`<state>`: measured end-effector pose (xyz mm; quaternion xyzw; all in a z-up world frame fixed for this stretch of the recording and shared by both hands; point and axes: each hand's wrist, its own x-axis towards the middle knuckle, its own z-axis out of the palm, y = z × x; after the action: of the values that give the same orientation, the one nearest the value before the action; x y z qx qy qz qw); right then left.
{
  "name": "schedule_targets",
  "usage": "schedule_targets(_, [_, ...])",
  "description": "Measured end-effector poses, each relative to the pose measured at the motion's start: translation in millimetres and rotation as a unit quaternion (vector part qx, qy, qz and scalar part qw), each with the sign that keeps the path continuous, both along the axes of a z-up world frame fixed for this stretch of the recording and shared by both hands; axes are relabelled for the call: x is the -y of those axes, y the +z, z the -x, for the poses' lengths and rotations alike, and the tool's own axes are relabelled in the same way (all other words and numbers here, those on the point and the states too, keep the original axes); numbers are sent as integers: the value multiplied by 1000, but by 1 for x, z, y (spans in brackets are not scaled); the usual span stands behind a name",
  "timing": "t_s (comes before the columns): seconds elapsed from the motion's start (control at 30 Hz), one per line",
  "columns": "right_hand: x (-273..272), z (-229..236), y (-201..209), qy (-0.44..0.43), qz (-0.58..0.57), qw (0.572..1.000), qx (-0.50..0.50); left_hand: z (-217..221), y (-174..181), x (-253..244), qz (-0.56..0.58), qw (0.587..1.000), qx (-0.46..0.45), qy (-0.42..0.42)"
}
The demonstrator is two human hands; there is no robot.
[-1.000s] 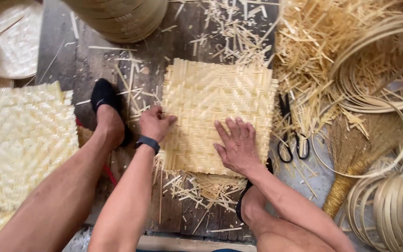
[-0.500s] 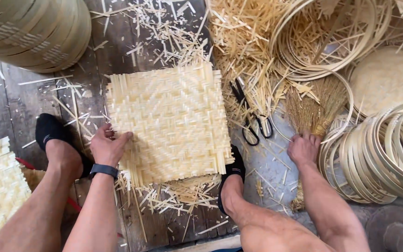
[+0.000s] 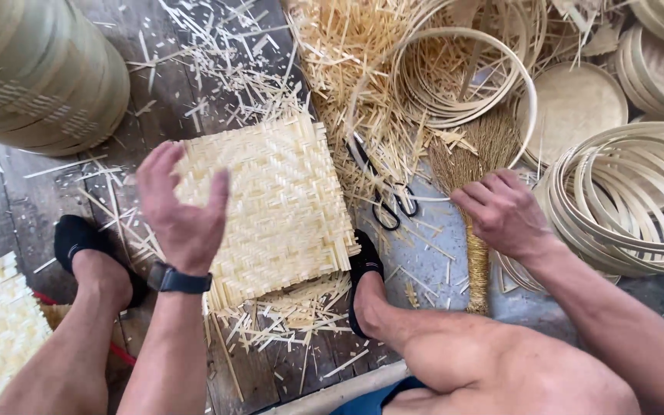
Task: Weaving and trimming a bamboo basket using a wooden mold and scissors.
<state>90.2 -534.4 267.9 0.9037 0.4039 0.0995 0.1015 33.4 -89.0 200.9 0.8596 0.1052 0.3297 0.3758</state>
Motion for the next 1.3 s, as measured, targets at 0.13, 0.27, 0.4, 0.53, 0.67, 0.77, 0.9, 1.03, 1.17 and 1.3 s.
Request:
schedule_targets(0.13, [-42, 14, 69, 185, 35, 982, 17, -9, 49, 35, 13, 988, 37, -147])
schedule_targets(0.27, [-72, 31, 102, 301, 43, 952, 34, -25, 145, 46, -262, 944, 181, -85])
schedule_targets(0.4, [-81, 25, 112, 328, 52, 940, 80, -48, 135, 8, -195, 953, -29, -232])
schedule_targets(0.53, [-80, 9, 112, 170, -187, 962, -104, -17, 110, -2, 247, 885, -267, -290])
schedule_targets(0.67, [-112, 7, 68, -25, -320, 881, -349, 36, 44, 34, 513, 727, -307, -338])
schedule_targets(0.77, [-133, 12, 40, -142, -262, 814, -498, 58, 6, 55, 503, 705, -366, -341])
schedule_targets(0.9, [-121, 18, 13, -253, -224, 786, -518, 80, -19, 62, 649, 586, -331, -354])
schedule_targets(1.03, [-144, -3, 73, -452, -240, 753, -414, 75, -31, 61, 483, 721, -291, -403])
schedule_targets(1.17, [-120, -28, 81, -386, -395, 649, -523, 60, -20, 54, 634, 658, -261, -310])
schedule_targets(1.3, [-106, -40, 74, -277, -460, 616, -577, 54, 19, 21, 728, 618, -202, -216])
